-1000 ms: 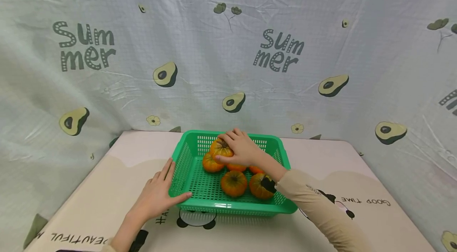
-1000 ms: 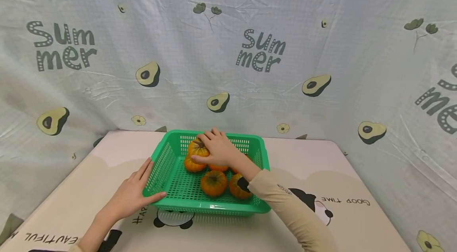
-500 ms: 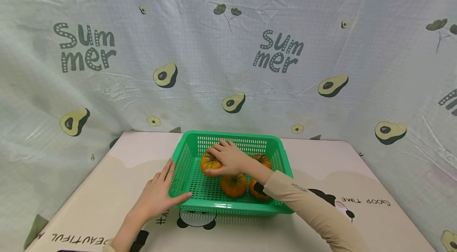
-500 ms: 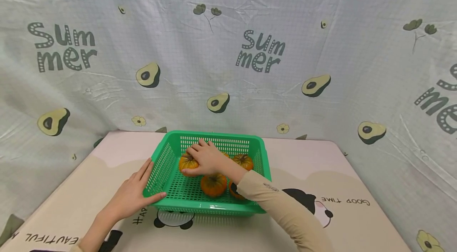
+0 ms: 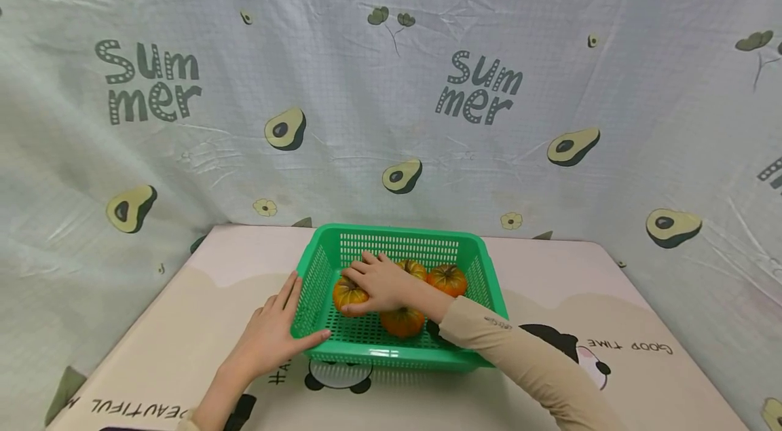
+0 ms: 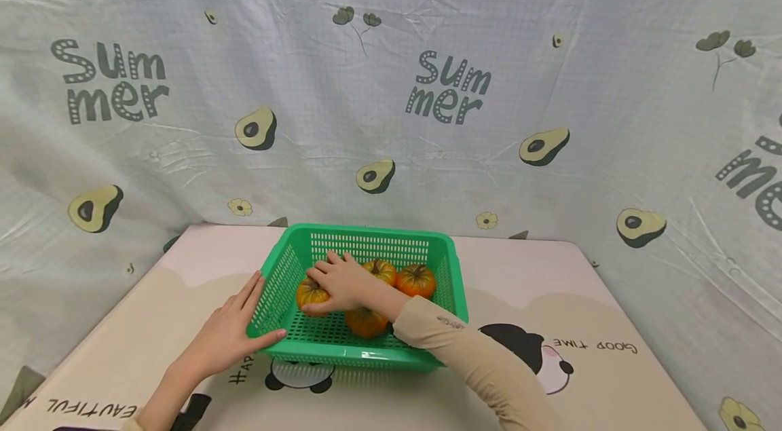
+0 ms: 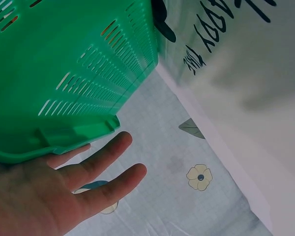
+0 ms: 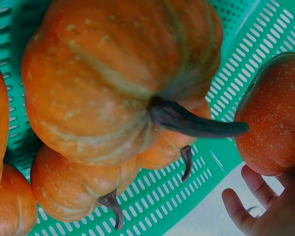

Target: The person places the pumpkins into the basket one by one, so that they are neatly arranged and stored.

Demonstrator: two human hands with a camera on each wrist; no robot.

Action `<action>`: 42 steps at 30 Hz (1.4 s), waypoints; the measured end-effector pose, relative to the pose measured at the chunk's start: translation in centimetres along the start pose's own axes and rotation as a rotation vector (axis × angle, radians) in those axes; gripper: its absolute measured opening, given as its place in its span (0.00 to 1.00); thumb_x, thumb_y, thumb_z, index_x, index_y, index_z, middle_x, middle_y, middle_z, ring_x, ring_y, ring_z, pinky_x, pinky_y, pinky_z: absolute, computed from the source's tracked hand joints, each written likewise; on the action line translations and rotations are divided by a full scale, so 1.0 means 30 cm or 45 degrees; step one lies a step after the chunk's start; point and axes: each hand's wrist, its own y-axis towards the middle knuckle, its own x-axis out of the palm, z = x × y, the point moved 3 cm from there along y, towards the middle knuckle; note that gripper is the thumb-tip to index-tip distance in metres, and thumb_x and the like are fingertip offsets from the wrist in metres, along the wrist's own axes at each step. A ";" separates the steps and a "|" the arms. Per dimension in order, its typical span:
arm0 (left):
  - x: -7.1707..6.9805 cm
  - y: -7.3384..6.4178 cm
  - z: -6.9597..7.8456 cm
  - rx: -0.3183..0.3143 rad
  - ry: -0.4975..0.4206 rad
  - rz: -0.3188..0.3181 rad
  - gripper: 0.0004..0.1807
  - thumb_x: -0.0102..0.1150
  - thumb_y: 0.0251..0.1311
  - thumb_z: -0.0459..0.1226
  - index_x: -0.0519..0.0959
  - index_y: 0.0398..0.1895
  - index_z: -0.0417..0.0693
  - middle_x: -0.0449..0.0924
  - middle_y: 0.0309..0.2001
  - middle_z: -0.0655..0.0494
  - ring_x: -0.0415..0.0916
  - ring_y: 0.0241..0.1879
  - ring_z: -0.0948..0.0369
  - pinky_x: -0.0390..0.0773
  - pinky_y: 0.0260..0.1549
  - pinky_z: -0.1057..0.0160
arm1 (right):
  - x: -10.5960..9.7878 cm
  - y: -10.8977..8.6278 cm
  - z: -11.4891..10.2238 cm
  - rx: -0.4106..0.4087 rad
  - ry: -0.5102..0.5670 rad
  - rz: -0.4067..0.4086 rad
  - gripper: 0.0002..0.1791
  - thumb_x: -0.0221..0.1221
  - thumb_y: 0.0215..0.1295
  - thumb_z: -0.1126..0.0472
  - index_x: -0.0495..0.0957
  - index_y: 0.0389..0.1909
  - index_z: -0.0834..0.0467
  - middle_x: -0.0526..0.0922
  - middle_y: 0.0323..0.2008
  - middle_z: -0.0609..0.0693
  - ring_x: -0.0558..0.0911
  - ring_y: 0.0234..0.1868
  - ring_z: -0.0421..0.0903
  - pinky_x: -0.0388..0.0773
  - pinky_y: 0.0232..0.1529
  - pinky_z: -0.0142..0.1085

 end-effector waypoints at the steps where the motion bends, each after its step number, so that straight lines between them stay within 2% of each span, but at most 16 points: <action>1: 0.000 0.000 0.000 0.000 -0.001 0.000 0.56 0.48 0.47 0.67 0.45 0.69 0.38 0.42 0.70 0.43 0.61 0.58 0.39 0.65 0.45 0.38 | 0.004 0.000 -0.002 -0.008 -0.012 -0.005 0.35 0.43 0.59 0.32 0.62 0.62 0.48 0.69 0.56 0.43 0.65 0.49 0.43 0.67 0.49 0.42; 11: -0.001 0.000 0.001 -0.001 -0.005 -0.013 0.56 0.48 0.47 0.67 0.45 0.69 0.38 0.41 0.70 0.43 0.61 0.58 0.39 0.65 0.46 0.38 | 0.051 0.004 -0.006 -0.032 -0.063 -0.065 0.37 0.42 0.57 0.30 0.62 0.62 0.48 0.69 0.56 0.43 0.65 0.57 0.46 0.66 0.53 0.46; 20: -0.001 0.001 0.001 0.000 -0.009 -0.007 0.56 0.48 0.47 0.67 0.45 0.68 0.37 0.41 0.70 0.43 0.61 0.58 0.39 0.65 0.46 0.39 | 0.066 -0.001 0.011 0.031 0.001 -0.117 0.38 0.44 0.56 0.31 0.61 0.63 0.49 0.67 0.60 0.44 0.62 0.61 0.48 0.65 0.56 0.49; 28: -0.002 0.000 0.001 0.007 -0.019 -0.007 0.56 0.48 0.48 0.67 0.45 0.69 0.37 0.41 0.70 0.43 0.61 0.58 0.38 0.65 0.46 0.38 | 0.081 -0.003 0.009 -0.015 -0.041 -0.110 0.37 0.47 0.55 0.31 0.62 0.62 0.48 0.67 0.59 0.44 0.64 0.59 0.46 0.66 0.56 0.47; 35: 0.001 0.002 0.000 0.009 -0.027 -0.005 0.56 0.48 0.48 0.66 0.44 0.69 0.37 0.41 0.70 0.43 0.60 0.58 0.38 0.65 0.46 0.38 | 0.092 -0.005 0.007 -0.058 -0.015 -0.141 0.37 0.49 0.54 0.32 0.62 0.62 0.47 0.68 0.59 0.42 0.65 0.57 0.45 0.64 0.58 0.47; 42: 0.002 0.003 -0.001 0.009 -0.026 -0.010 0.55 0.48 0.48 0.66 0.45 0.68 0.37 0.41 0.70 0.41 0.60 0.57 0.36 0.65 0.46 0.38 | 0.092 -0.004 0.009 -0.070 -0.034 -0.119 0.33 0.51 0.55 0.36 0.63 0.60 0.46 0.69 0.58 0.41 0.66 0.55 0.44 0.65 0.57 0.46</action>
